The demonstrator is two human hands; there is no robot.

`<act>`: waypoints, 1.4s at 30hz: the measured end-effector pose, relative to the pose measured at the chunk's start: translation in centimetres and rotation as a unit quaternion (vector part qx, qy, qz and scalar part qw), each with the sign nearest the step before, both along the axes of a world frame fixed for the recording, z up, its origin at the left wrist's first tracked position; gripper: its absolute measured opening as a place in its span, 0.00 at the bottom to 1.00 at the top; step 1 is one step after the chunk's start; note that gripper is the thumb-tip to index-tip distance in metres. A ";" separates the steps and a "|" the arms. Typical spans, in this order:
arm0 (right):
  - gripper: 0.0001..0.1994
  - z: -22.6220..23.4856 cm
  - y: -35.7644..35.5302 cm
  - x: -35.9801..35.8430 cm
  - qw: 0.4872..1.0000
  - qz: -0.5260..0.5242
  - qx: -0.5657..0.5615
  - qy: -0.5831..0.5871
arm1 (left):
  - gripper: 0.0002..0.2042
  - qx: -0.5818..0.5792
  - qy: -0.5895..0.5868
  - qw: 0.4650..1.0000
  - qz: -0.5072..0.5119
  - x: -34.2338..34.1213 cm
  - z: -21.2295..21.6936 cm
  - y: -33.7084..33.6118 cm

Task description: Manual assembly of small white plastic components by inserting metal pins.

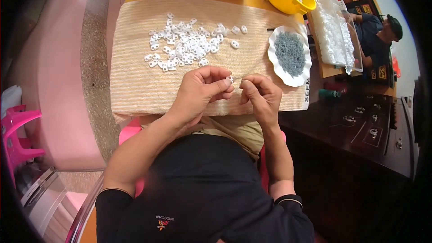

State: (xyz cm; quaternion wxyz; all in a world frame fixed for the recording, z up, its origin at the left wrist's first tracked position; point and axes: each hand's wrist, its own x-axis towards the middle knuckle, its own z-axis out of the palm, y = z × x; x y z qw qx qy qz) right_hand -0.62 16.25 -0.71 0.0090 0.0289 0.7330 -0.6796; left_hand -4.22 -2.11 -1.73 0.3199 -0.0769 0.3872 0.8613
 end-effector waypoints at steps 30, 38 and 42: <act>0.05 -1.5 -0.2 -0.2 0.994 0.036 -0.095 -0.046 | 0.09 -0.019 -0.011 1.000 -0.006 0.1 -0.9 0.5; 0.05 -1.8 0.0 -0.2 0.995 0.045 -0.084 -0.041 | 0.09 -0.024 -0.006 1.000 -0.008 0.2 -1.0 0.6; 0.05 -1.7 0.0 -0.2 0.994 0.056 -0.080 -0.044 | 0.09 -0.035 -0.001 0.999 -0.009 0.2 -1.0 0.6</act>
